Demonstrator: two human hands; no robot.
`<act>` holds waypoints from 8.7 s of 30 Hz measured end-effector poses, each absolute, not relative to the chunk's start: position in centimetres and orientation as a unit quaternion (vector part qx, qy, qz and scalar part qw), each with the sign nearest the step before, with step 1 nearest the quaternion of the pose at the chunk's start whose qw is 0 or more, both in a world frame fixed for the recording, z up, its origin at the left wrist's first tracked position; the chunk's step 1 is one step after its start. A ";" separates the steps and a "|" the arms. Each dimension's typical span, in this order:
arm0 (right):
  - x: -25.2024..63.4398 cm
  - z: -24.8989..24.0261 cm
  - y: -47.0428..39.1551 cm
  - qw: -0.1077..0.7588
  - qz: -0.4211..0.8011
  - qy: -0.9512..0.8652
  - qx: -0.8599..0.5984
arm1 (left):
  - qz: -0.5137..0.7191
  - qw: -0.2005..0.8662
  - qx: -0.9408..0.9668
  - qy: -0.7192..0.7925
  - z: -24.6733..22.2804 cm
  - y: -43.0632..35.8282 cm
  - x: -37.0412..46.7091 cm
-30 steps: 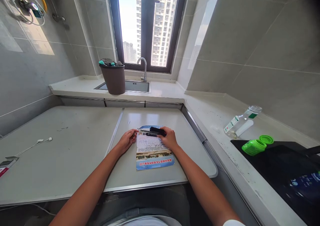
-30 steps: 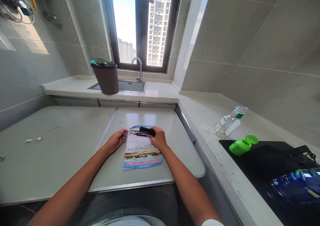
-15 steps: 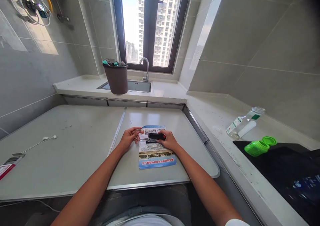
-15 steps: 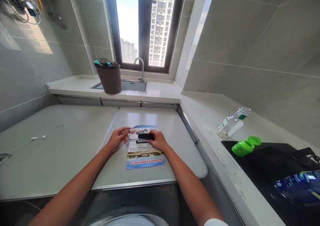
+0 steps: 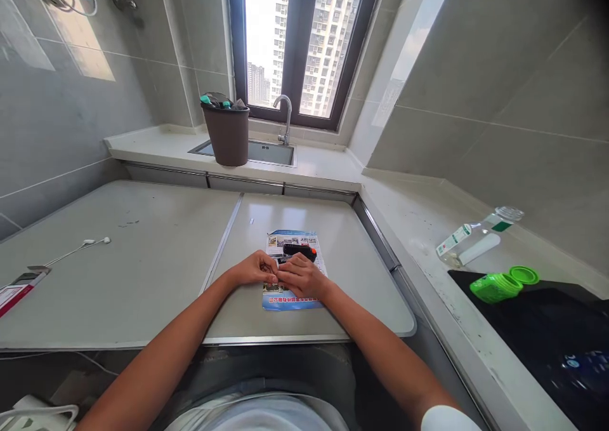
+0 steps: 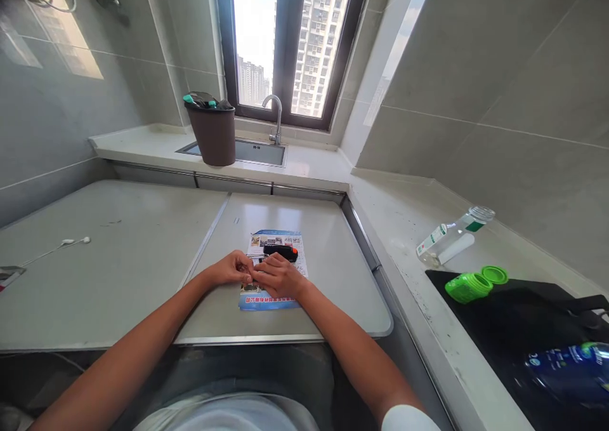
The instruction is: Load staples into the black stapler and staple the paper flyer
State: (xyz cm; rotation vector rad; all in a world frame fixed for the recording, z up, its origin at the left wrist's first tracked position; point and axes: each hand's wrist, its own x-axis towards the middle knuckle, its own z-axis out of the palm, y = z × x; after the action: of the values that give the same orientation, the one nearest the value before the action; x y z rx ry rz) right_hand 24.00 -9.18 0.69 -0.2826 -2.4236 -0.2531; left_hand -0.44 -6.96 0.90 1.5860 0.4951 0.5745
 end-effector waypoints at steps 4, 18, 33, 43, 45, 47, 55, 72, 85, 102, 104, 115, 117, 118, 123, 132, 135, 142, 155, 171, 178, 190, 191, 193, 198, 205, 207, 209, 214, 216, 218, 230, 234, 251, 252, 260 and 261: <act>24.1 1.2 -9.2 0.360 -0.079 -0.922 -0.123 | 0.265 0.620 0.698 0.241 0.9 -6.8 -0.4; 25.2 1.2 -8.1 0.376 -0.071 -0.906 -0.181 | 0.323 0.547 0.711 0.301 1.7 -6.7 -0.5; 35.6 -1.7 -1.6 0.302 0.023 -0.633 -0.713 | 0.487 0.428 0.605 0.463 0.0 -4.2 -2.7; 35.1 -2.1 -1.2 0.271 0.024 -0.633 -0.725 | 0.521 0.238 0.615 0.542 1.7 -3.7 -2.1; 35.1 -1.9 -1.3 0.270 0.032 -0.631 -0.727 | 0.495 0.188 0.626 0.572 1.9 -2.3 -2.3; 35.1 -1.8 -1.4 0.267 0.038 -0.632 -0.726 | 0.462 0.139 0.663 0.572 1.7 -0.4 -2.7; 35.1 -1.7 -1.3 0.261 0.047 -0.635 -0.726 | 0.242 0.052 0.746 0.619 -1.2 4.3 -3.2; 34.8 -1.7 -1.4 0.307 0.048 -0.656 -0.688 | 0.537 0.332 0.649 0.424 1.0 -4.4 -1.7; 34.7 -2.2 -0.9 0.358 0.059 -0.683 -0.633 | 0.516 0.391 0.665 0.372 -0.3 -4.4 -1.3; 35.1 -2.8 -0.4 0.377 0.063 -0.679 -0.627 | 0.446 0.258 0.769 0.378 -0.9 -4.0 -1.0; 35.1 -2.8 -0.4 0.377 0.064 -0.680 -0.626 | 0.445 0.246 0.776 0.373 -0.9 -4.1 -0.9; 35.0 -2.8 -0.2 0.372 0.068 -0.688 -0.619 | 0.436 0.255 0.783 0.362 -0.9 -4.6 -0.8; 35.0 -2.9 -0.2 0.370 0.068 -0.689 -0.619 | 0.425 0.250 0.793 0.358 -0.7 -4.7 -0.7; 35.0 -2.9 -0.2 0.369 0.069 -0.690 -0.619 | 0.419 0.250 0.797 0.356 -0.6 -4.7 -0.6; 35.0 -2.9 -0.3 0.364 0.070 -0.692 -0.619 | 0.386 0.253 0.816 0.349 -0.4 -4.9 -0.4; 35.0 -2.7 -0.4 0.354 0.072 -0.695 -0.622 | 0.385 0.233 0.795 0.407 -0.8 -4.7 -0.5; 35.0 -2.6 -0.5 0.351 0.074 -0.695 -0.623 | 0.385 0.229 0.796 0.407 -0.7 -4.8 -0.4; 35.0 -2.4 -0.7 0.352 0.083 -0.695 -0.621 | 0.395 0.229 0.789 0.412 -0.3 -5.0 -0.3; 33.3 -0.5 -2.1 0.422 0.165 -0.762 -0.463 | 0.326 0.191 0.851 0.366 0.9 -5.1 -1.1; 31.4 0.1 -3.9 0.315 0.269 -0.848 -0.332 | 0.320 0.196 0.834 0.405 1.0 -4.3 -3.5; 30.2 0.9 -4.8 0.385 0.284 -0.828 -0.291 | 0.386 0.242 0.805 0.380 1.4 -5.5 -1.9; 28.8 -0.3 -5.0 0.385 0.295 -0.833 -0.267 | 0.363 0.289 0.803 0.374 0.3 -5.7 -1.2; 28.7 -0.3 -5.0 0.380 0.294 -0.837 -0.261 | 0.360 0.286 0.808 0.369 0.3 -5.7 -1.2; 28.7 -0.3 -4.9 0.370 0.289 -0.846 -0.252 | 0.349 0.271 0.822 0.361 0.3 -5.7 -1.0; 28.6 -0.1 -4.9 0.347 0.256 -0.858 -0.280 | 0.294 0.217 0.865 0.344 0.3 -5.9 -0.5; 28.7 0.2 -5.3 0.307 0.226 -0.873 -0.304 | 0.280 0.176 0.887 0.322 0.5 -5.3 -0.9; 28.2 0.2 -5.4 0.303 0.235 -0.878 -0.287 | 0.285 0.183 0.886 0.317 0.5 -5.0 -1.2; 27.8 0.2 -5.5 0.303 0.245 -0.884 -0.261 | 0.279 0.202 0.882 0.320 0.3 -4.6 -1.5; 28.4 0.2 -4.9 0.372 0.227 -0.844 -0.312 | 0.227 0.203 0.881 0.363 -0.3 -4.0 -2.1; 29.6 0.2 -4.5 0.412 0.202 -0.804 -0.379 | 0.221 0.171 0.874 0.396 -0.6 -3.8 -2.5; 30.9 0.3 -4.0 0.424 0.156 -0.770 -0.450 | 0.223 0.141 0.860 0.437 -0.8 -3.5 -3.0; 34.5 -0.4 -2.7 0.376 0.149 -0.710 -0.577 | 0.246 0.103 0.796 0.544 -1.3 -3.2 -3.8; 34.6 0.3 -3.3 0.360 0.237 -0.763 -0.481 | 0.246 0.099 0.796 0.545 -1.2 -3.3 -3.6; 32.5 1.3 -4.4 0.320 0.166 -0.845 -0.395 | 0.169 0.151 0.867 0.443 -1.8 -4.2 -2.5; 32.4 1.2 -4.4 0.319 0.162 -0.846 -0.395 | 0.166 0.155 0.869 0.440 -1.7 -4.3 -2.5; 32.2 1.3 -4.5 0.317 0.159 -0.850 -0.389 | 0.143 0.166 0.882 0.416 -0.8 -4.8 -2.5; 32.2 1.3 -4.6 0.314 0.163 -0.851 -0.389 | 0.140 0.165 0.882 0.419 -0.7 -4.9 -2.5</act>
State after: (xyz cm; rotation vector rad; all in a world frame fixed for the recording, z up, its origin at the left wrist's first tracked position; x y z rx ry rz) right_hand 32.22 -4.56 1.32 -1.0252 -2.2423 0.4286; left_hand -2.48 -4.85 -0.75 2.5123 1.1925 0.3997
